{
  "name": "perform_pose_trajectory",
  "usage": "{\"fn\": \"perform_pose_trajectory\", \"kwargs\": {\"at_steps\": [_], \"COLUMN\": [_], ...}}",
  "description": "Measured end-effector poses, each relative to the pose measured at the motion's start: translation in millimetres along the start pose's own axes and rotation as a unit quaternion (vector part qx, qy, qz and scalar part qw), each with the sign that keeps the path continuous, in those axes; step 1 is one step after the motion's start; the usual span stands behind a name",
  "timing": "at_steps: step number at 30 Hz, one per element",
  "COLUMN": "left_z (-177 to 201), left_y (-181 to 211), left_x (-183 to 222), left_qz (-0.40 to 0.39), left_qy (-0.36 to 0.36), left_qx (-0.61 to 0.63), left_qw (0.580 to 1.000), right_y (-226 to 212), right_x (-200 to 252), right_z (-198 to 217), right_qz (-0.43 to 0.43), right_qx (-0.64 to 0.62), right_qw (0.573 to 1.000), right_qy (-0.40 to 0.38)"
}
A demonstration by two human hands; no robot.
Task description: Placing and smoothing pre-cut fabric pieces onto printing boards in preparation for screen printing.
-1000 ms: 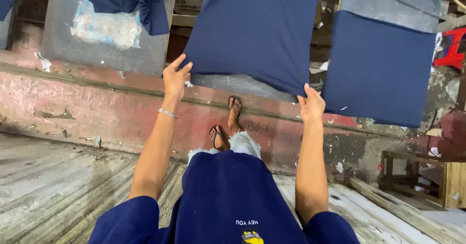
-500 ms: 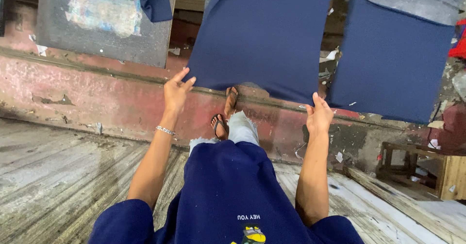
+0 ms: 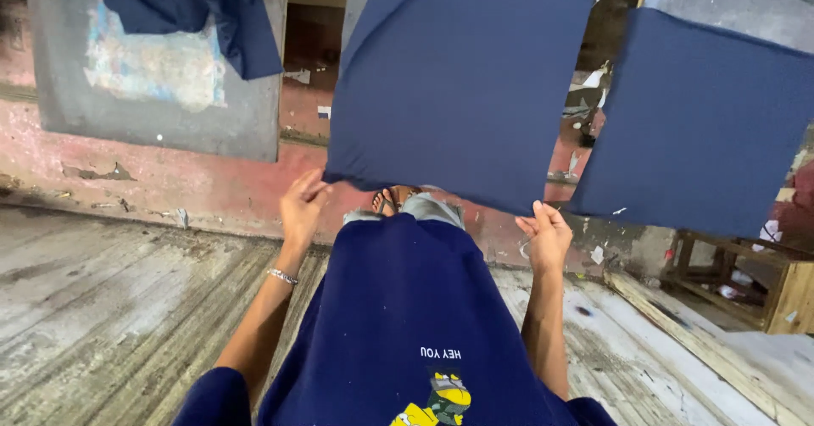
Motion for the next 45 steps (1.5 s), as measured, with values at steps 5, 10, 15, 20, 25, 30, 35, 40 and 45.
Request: {"fn": "perform_pose_trajectory", "kwargs": {"at_steps": [5, 10, 15, 20, 25, 30, 35, 40, 45], "left_z": [-16.9, -105.1, -168.8, -122.4, -117.0, -117.1, -107.8, -159.1, -158.7], "left_y": [135.8, 257.3, 263.4, 280.8, 274.5, 261.9, 272.2, 268.7, 167.4], "left_x": [-17.9, -115.3, -214.3, -220.6, -247.2, -275.2, -246.8, -108.9, -25.4], "left_qz": [-0.282, -0.444, -0.427, -0.329, -0.294, -0.321, -0.356, -0.436, -0.496], "left_qy": [0.123, 0.137, 0.061, 0.023, 0.043, 0.084, 0.224, 0.065, 0.039], "left_qx": [-0.095, -0.130, -0.294, -0.131, -0.084, -0.031, -0.165, -0.281, -0.447], "left_qw": [0.947, 0.876, 0.853, 0.935, 0.951, 0.943, 0.892, 0.852, 0.744], "right_y": [-53.4, -190.7, -220.2, -230.7, -233.1, -236.7, -240.5, -185.1, -114.0], "right_x": [-54.0, -91.9, -187.0, -206.0, -206.7, -213.8, -153.6, -25.6, 47.5], "right_z": [-40.2, -178.0, -219.3, -215.3, -215.9, -215.6, -235.1, -277.8, -238.1], "right_qz": [0.069, 0.095, 0.198, 0.319, 0.324, 0.381, 0.496, 0.463, 0.419], "right_qx": [0.092, 0.128, 0.130, 0.118, 0.142, 0.249, 0.429, 0.551, 0.606], "right_qw": [0.993, 0.986, 0.971, 0.939, 0.934, 0.889, 0.751, 0.694, 0.672], "right_qy": [0.007, -0.045, -0.033, 0.047, 0.049, 0.040, 0.076, 0.025, 0.075]}}
Point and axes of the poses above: each hand's wrist, its own x-axis away from the middle knuckle, its own z-axis out of the back of the hand, y = z × x, the point moved 8 cm from there along -x, towards the middle knuckle, and after that the axes turned 5 degrees about z, right-handed, at the moved point
